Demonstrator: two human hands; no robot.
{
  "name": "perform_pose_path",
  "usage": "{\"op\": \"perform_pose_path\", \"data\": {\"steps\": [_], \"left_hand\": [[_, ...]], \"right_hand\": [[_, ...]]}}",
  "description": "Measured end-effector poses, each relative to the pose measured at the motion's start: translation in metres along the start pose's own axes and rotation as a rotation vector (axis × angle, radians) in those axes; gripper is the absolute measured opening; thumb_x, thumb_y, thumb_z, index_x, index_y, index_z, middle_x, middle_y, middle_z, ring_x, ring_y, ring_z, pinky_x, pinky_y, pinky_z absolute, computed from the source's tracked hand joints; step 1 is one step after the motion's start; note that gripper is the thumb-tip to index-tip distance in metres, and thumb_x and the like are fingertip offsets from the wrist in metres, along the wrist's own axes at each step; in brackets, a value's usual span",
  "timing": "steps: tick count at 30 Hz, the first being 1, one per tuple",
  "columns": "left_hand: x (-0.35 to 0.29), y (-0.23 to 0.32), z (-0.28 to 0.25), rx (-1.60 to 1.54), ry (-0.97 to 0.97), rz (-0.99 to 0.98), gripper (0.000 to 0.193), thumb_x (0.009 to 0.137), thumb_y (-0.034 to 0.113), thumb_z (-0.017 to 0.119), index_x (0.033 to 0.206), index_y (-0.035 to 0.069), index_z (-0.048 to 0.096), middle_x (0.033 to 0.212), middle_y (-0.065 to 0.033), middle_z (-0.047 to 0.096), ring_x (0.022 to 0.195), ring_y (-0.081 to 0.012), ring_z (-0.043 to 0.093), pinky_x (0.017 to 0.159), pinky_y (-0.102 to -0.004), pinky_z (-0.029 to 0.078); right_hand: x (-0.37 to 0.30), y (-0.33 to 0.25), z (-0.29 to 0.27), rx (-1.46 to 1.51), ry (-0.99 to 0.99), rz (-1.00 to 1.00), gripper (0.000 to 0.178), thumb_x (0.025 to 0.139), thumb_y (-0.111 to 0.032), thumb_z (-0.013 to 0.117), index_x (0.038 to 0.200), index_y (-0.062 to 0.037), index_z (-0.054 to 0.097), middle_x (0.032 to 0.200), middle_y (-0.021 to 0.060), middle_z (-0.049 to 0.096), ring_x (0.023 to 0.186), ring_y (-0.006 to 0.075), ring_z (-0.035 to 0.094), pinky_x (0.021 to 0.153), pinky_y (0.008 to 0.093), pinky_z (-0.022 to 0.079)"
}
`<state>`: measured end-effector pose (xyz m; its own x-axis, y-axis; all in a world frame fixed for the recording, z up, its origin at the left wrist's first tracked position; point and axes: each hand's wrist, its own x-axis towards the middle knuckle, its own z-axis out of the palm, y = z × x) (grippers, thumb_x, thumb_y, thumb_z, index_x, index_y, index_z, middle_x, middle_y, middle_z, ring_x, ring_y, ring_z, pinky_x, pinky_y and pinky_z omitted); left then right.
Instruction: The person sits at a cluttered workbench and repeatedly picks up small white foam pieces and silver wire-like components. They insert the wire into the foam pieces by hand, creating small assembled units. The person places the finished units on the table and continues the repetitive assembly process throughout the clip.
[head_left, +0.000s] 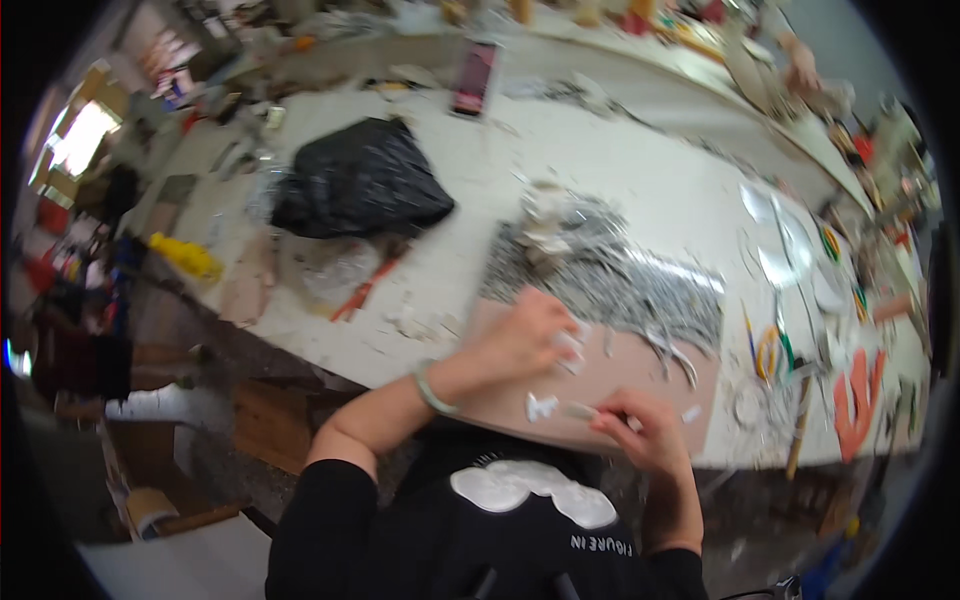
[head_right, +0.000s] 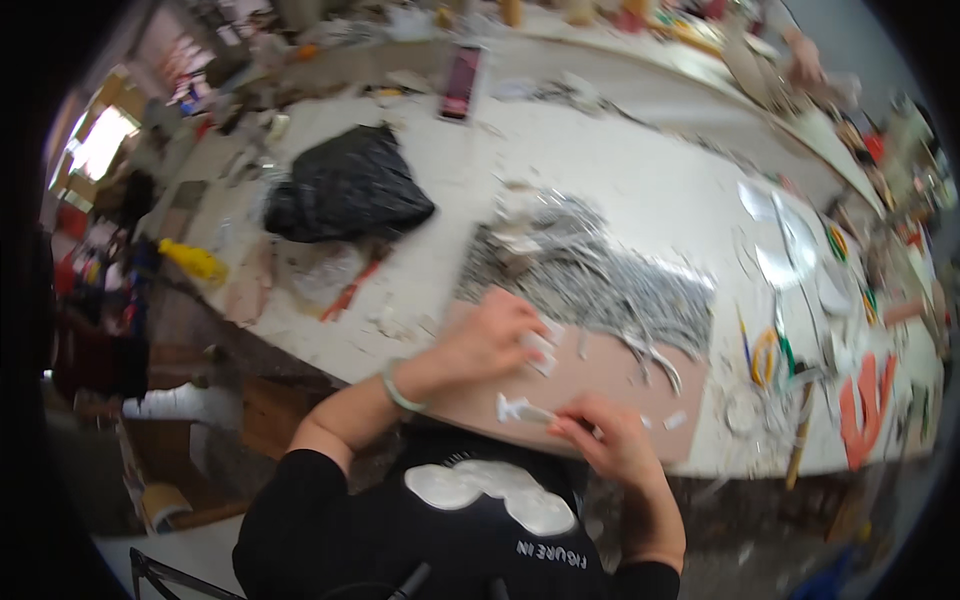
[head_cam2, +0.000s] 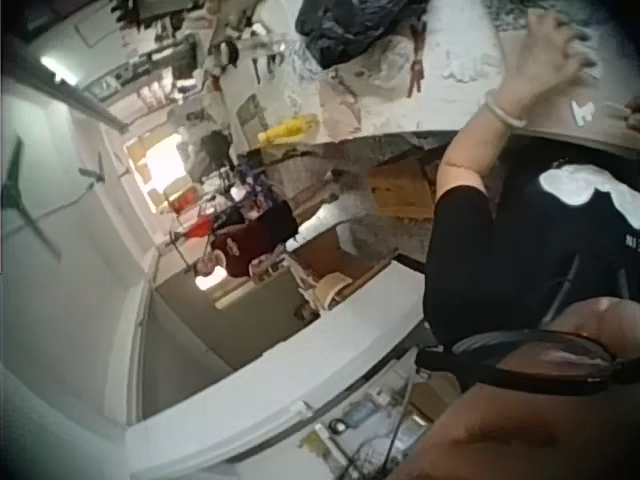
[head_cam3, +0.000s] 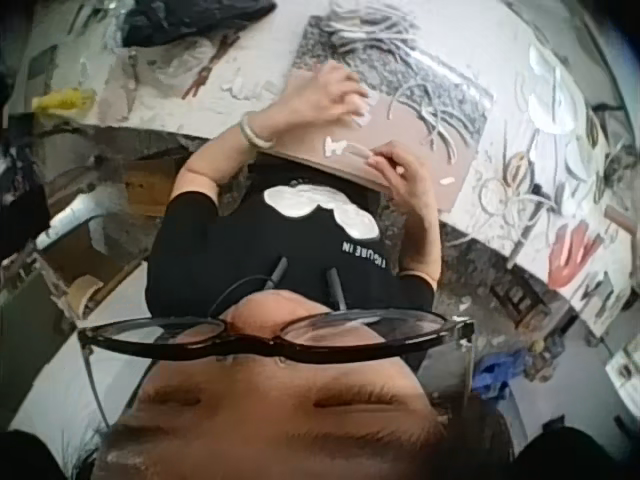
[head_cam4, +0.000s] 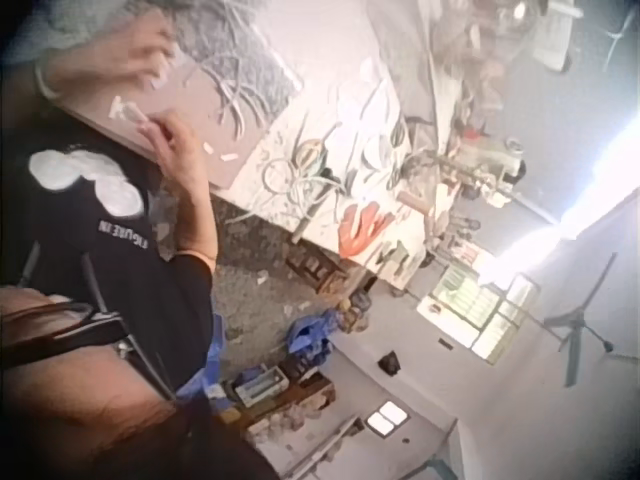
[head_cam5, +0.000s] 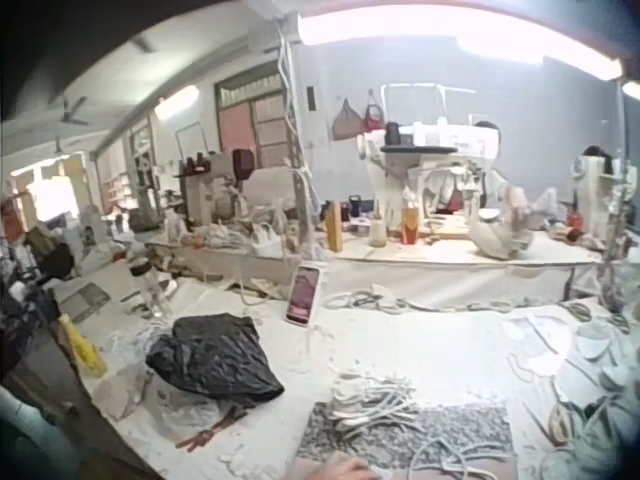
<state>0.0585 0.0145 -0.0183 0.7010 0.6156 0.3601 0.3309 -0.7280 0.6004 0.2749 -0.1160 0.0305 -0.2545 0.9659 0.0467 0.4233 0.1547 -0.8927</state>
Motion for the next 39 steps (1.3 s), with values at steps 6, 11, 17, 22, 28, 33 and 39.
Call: {"op": "perform_pose_path", "data": {"steps": [6, 11, 17, 22, 28, 33, 39], "left_hand": [[-0.012, -0.02, 0.017, -0.201, -0.018, 0.041, 0.018, 0.081, 0.019, 0.07, 0.093, 0.006, 0.068, 0.095, -0.0069, 0.062, 0.097, -0.0278, 0.052, 0.088, -0.0354, 0.044], [-0.006, -0.008, 0.014, -0.158, 0.192, -0.051, 0.013, 0.087, 0.013, 0.065, 0.096, 0.004, 0.065, 0.089, -0.0081, 0.064, 0.086, -0.0282, 0.058, 0.081, -0.0362, 0.047], [-0.01, 0.013, -0.014, -0.875, 0.274, -0.509, 0.02, 0.096, 0.011, 0.056, 0.112, -0.001, 0.059, 0.097, -0.0096, 0.067, 0.088, -0.0203, 0.068, 0.07, -0.0279, 0.054], [-0.021, 0.023, -0.034, -1.35, 0.082, -0.793, 0.035, 0.096, 0.01, 0.056, 0.128, -0.005, 0.053, 0.112, -0.0143, 0.064, 0.1, -0.0232, 0.067, 0.08, -0.0282, 0.057], [-0.027, 0.045, -0.053, -1.376, -0.077, -0.778, 0.036, 0.092, 0.002, 0.056, 0.128, -0.004, 0.056, 0.115, -0.016, 0.065, 0.104, -0.0236, 0.066, 0.086, -0.03, 0.054], [-0.028, 0.046, -0.06, -1.411, -0.211, -0.841, 0.035, 0.091, 0.005, 0.057, 0.124, -0.006, 0.058, 0.112, -0.017, 0.066, 0.101, -0.0231, 0.066, 0.087, -0.0321, 0.054], [-0.031, 0.046, -0.059, -1.433, -0.24, -0.817, 0.033, 0.09, 0.007, 0.057, 0.12, -0.009, 0.06, 0.113, -0.02, 0.065, 0.1, -0.0264, 0.067, 0.085, -0.038, 0.057]], "right_hand": [[0.007, 0.016, 0.004, 0.095, -0.032, 0.097, 0.007, 0.08, -0.004, 0.072, 0.084, 0.0, 0.067, 0.073, 0.0071, 0.064, 0.062, 0.0137, 0.059, 0.057, 0.026, 0.046], [0.011, 0.01, 0.012, 0.248, -0.013, 0.146, 0.007, 0.078, 0.0, 0.072, 0.082, 0.0036, 0.067, 0.071, 0.0083, 0.063, 0.054, 0.0102, 0.053, 0.051, 0.0244, 0.04], [0.012, 0.016, 0.013, 0.106, 0.097, -0.034, 0.015, 0.08, 0.006, 0.065, 0.094, 0.0035, 0.067, 0.075, 0.0093, 0.06, 0.064, 0.0151, 0.055, 0.056, 0.0255, 0.04], [0.032, -0.01, 0.004, -0.036, 0.039, -0.175, 0.03, 0.076, 0.005, 0.07, 0.103, -0.0051, 0.071, 0.082, 0.008, 0.056, 0.074, 0.0182, 0.054, 0.062, 0.0278, 0.042], [0.04, -0.021, -0.001, 0.044, 0.0, -0.175, 0.026, 0.076, -0.002, 0.076, 0.102, -0.0069, 0.071, 0.086, 0.006, 0.063, 0.074, 0.0166, 0.061, 0.065, 0.0268, 0.048], [0.043, -0.026, -0.005, 0.081, -0.024, -0.198, 0.015, 0.078, -0.005, 0.076, 0.092, -0.0051, 0.07, 0.087, 0.0061, 0.064, 0.077, 0.0171, 0.064, 0.066, 0.0278, 0.052], [0.044, -0.017, -0.001, 0.09, -0.051, -0.2, 0.014, 0.079, -0.006, 0.075, 0.093, -0.0049, 0.07, 0.086, 0.0057, 0.064, 0.077, 0.0175, 0.065, 0.065, 0.0277, 0.052]]}}
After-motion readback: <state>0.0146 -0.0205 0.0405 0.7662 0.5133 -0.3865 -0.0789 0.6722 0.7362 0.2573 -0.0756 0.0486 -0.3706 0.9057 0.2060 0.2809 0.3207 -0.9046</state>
